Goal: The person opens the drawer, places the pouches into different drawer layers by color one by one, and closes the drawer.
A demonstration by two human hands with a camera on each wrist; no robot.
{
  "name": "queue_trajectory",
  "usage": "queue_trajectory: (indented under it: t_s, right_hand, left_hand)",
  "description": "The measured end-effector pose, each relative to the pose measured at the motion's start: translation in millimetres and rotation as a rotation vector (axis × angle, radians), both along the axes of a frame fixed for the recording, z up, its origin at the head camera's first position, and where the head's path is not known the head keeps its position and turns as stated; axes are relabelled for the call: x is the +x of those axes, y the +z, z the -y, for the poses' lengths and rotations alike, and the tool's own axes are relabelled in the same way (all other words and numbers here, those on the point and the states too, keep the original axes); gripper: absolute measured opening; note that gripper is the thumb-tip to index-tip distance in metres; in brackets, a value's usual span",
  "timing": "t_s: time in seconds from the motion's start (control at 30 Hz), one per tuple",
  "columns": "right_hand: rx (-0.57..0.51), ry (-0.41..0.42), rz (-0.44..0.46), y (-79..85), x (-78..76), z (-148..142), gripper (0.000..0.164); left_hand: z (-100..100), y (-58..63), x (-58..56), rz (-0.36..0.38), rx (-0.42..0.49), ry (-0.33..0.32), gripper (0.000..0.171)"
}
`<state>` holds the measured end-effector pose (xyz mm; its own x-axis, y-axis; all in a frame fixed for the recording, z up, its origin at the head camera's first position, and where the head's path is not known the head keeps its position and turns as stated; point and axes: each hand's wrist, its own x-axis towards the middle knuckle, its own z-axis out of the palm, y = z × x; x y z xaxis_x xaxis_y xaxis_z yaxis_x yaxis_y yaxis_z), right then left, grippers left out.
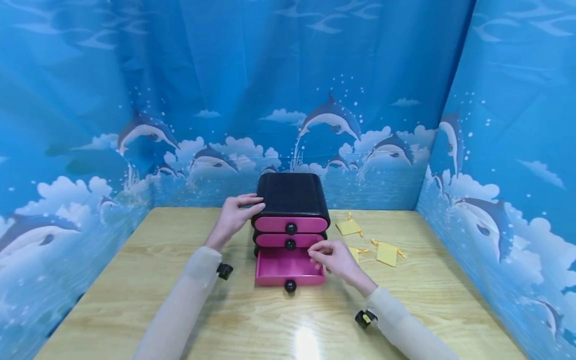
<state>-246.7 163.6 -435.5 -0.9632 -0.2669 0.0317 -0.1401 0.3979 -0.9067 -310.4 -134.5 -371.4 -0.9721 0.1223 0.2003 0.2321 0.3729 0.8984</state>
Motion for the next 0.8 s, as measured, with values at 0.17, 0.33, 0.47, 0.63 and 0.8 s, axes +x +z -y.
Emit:
queue_trajectory:
  t_s: [0.17, 0.33, 0.47, 0.63, 0.8]
  right_hand:
    - [-0.036, -0.003, 0.018, -4.3, -5.4, -6.5, 0.023]
    - [-0.025, -0.016, 0.014, -11.1, -12.1, -14.0, 0.023]
    - [-0.015, -0.058, 0.016, -13.8, -19.1, -21.6, 0.023]
    - [-0.022, -0.064, 0.041, -12.5, -24.4, -29.5, 0.025]
    - [0.001, -0.069, 0.045, -7.4, -26.0, -35.1, 0.027]
  left_hand:
    - [1.7, -4.0, 6.6, 0.005, 0.03, 0.001, 0.045]
    - [2.7, -7.7, 10.4, 0.011, 0.061, 0.005, 0.046]
    - [0.8, -6.8, 8.3, 0.007, 0.068, 0.002, 0.048]
    - [-1.1, -5.8, 4.5, 0.009, 0.074, -0.001, 0.049]
    - [-1.0, -4.2, 2.7, 0.007, 0.076, -0.004, 0.051]
